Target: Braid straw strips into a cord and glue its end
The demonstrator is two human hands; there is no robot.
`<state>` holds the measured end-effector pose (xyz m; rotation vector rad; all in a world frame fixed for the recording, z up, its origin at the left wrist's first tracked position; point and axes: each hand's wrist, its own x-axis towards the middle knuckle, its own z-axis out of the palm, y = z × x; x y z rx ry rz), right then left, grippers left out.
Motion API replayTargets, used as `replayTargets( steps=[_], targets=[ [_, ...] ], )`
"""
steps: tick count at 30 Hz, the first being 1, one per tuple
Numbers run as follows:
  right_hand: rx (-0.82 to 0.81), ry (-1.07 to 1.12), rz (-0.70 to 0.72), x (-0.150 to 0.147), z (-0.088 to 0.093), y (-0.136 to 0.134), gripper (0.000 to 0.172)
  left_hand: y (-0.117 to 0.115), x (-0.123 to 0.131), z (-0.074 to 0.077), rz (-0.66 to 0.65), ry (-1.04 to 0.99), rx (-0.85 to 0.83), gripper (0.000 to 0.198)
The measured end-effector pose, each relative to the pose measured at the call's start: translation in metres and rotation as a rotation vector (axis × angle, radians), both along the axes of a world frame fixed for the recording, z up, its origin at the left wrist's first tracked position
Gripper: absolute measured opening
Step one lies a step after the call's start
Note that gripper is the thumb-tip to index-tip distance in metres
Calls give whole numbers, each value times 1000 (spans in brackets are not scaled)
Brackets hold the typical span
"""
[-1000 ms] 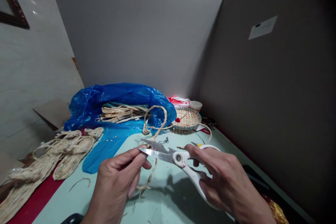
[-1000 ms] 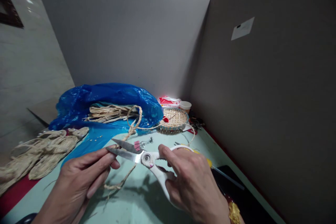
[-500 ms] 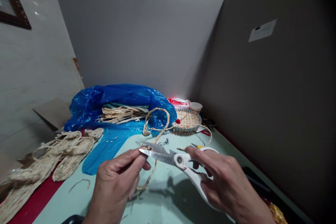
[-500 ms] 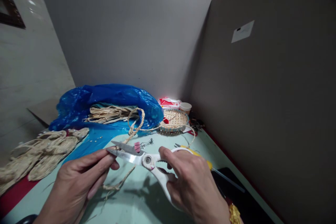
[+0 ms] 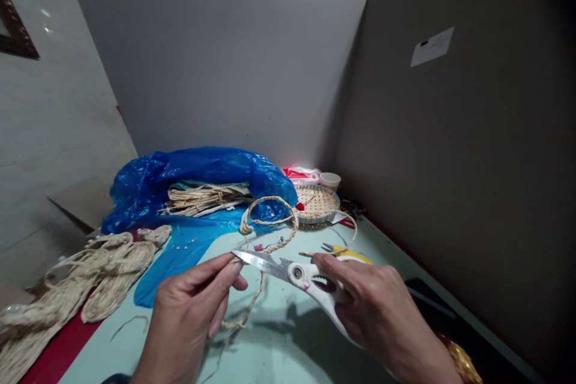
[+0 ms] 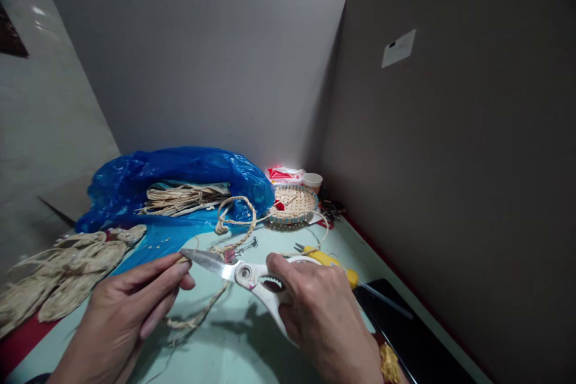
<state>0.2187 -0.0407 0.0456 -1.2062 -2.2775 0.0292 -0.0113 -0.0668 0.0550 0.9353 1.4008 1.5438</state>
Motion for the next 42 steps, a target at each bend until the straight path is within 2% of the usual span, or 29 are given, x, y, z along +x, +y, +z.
replayTargets(
  steps=[5, 7, 9, 14, 17, 23, 26, 28, 32, 37, 42],
  targets=[
    [-341, 181, 4, -16, -1, -3, 13, 3, -3, -4, -15, 31, -5, 26],
    [-436, 255, 26, -21, -2, -4, 10, 4, -5, -4, -33, 31, -15, 25],
    [-439, 277, 36, -22, -4, -5, 11, 3, -5, -2, -81, 30, -18, 23],
    [-277, 175, 13, -15, -6, -3, 15, -3, -6, 3, -186, 69, -2, 34],
    [-163, 110, 32, -10, -3, -4, 22, -7, -5, 3, -142, 128, 15, 30],
    [69, -25, 7, -5, 2, -8, 49, -9, 0, 6, 8, 233, 67, 12],
    [206, -50, 28, -5, 3, -8, 50, -9, -1, 6, 55, 255, 76, 7],
    [264, -59, 43, -4, 4, -7, 52, -8, -4, 3, 56, 245, 75, 10],
    [330, -40, 17, -5, 1, -6, 53, -6, -10, -5, 29, 189, 79, 25],
    [427, -11, -37, -11, -6, -5, 49, -6, -12, -8, 46, 130, 112, 23],
    [459, 26, -22, -12, -8, -4, 48, -9, -9, -5, 50, 86, 150, 21]
  ],
)
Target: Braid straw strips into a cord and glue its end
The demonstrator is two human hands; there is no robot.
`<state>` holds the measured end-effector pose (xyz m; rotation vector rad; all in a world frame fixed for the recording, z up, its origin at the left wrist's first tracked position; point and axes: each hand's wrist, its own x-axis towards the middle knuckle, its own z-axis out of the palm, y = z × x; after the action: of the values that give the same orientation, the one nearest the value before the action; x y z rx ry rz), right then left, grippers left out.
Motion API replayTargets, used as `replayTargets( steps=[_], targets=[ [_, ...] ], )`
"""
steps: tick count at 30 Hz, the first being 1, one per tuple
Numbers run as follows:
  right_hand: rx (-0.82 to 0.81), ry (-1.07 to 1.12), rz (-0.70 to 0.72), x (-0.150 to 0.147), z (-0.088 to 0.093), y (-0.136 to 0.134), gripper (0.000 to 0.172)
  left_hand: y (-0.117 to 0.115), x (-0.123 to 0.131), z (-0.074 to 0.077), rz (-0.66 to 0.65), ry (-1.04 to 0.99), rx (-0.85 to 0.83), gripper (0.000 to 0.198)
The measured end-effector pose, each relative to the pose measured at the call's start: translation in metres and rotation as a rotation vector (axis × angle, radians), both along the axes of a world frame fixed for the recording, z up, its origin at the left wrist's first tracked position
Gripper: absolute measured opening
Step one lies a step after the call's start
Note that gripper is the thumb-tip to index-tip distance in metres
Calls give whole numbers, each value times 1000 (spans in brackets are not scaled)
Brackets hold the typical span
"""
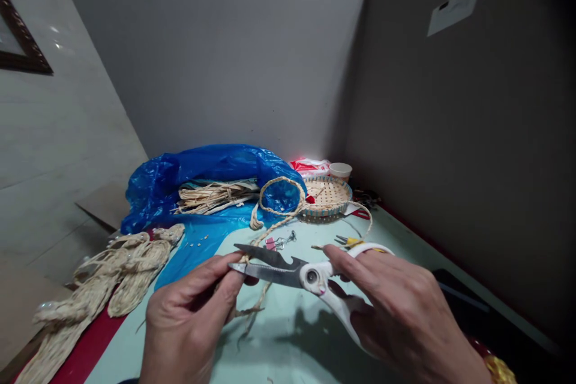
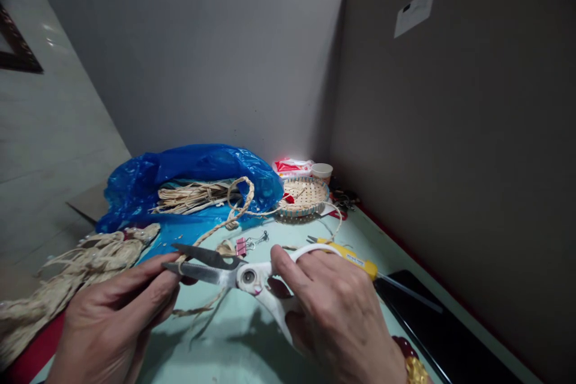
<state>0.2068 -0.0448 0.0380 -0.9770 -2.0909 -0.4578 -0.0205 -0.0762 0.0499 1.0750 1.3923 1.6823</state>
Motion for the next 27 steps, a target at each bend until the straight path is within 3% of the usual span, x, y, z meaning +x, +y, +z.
replayTargets(
  steps=[11, 19, 21, 25, 27],
  targets=[
    [-39, -17, 119, 5, 6, -5, 52, -4, 5, 7, -82, -104, -85, 21],
    [-73, 13, 92, 6, 1, -4, 37, -2, 4, 8, -119, 21, -125, 17],
    [-217, 93, 103, 2, 0, -3, 31, -2, 7, 9, -116, 38, -136, 14],
    [-690, 438, 154, -12, 2, -4, 5, -5, 18, 12, -108, 111, -188, 13],
    [-911, 678, 202, -20, 5, -5, 12, -8, 23, 12, -125, 194, -202, 13]
  ],
)
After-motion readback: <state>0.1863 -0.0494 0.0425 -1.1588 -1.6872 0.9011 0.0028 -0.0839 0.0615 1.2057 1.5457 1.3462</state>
